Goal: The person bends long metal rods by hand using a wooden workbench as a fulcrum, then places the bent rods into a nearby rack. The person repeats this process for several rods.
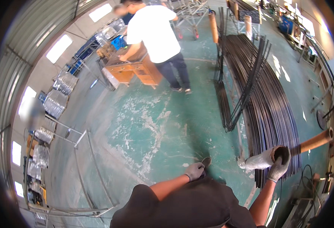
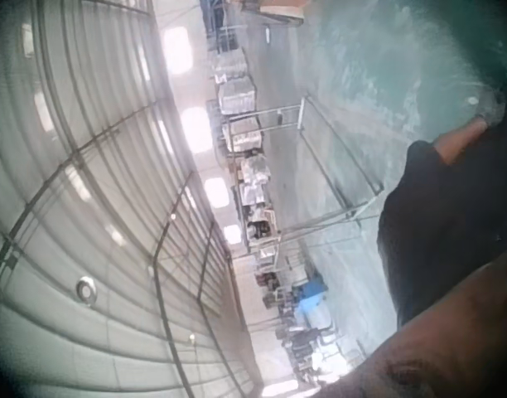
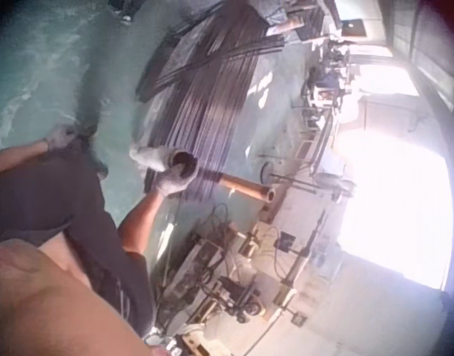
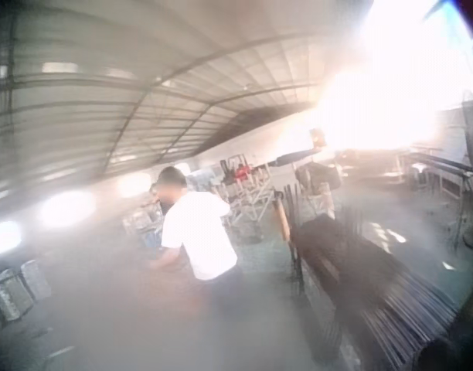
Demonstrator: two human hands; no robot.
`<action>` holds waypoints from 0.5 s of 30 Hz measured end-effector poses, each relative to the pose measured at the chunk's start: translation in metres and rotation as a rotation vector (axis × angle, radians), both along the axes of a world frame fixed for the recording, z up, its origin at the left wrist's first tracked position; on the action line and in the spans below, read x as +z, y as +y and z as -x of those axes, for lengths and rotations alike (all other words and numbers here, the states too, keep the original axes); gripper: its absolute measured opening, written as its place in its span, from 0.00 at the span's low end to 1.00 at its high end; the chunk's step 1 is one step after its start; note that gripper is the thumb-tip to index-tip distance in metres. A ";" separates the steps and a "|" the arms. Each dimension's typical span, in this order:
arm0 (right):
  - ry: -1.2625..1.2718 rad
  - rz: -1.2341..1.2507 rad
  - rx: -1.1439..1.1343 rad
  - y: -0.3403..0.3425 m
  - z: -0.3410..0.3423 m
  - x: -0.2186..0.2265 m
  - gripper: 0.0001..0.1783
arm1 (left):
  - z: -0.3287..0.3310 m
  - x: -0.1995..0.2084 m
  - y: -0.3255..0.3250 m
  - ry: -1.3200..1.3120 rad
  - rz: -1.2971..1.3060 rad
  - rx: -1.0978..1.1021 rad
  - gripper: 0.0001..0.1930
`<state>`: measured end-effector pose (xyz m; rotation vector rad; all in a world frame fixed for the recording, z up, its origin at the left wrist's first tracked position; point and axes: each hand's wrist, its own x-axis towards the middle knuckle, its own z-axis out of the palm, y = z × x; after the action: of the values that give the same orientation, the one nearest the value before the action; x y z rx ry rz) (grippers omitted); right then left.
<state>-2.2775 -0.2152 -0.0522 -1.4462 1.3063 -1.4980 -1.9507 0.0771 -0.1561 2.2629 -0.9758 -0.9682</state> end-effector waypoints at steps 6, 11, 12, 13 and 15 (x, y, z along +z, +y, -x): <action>-0.015 -0.064 -0.050 -0.006 0.005 -0.013 0.30 | -0.027 -0.005 0.035 -0.042 0.029 0.083 0.15; -0.085 -0.038 -0.075 -0.024 0.028 -0.045 0.29 | -0.087 -0.047 0.069 0.023 0.031 0.100 0.16; -0.073 -0.028 -0.094 -0.029 0.037 -0.055 0.29 | -0.105 -0.056 0.076 0.023 0.026 0.070 0.16; -0.056 -0.045 -0.143 -0.026 0.030 -0.051 0.29 | -0.125 -0.052 0.079 0.046 0.002 0.100 0.16; -0.040 -0.025 -0.188 -0.028 0.035 -0.051 0.29 | -0.159 -0.043 0.085 0.097 -0.036 0.145 0.16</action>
<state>-2.3126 -0.2431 -0.1036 -1.3001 1.4642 -1.6158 -1.7913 0.1619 -0.1987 2.2581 -0.7477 -1.0288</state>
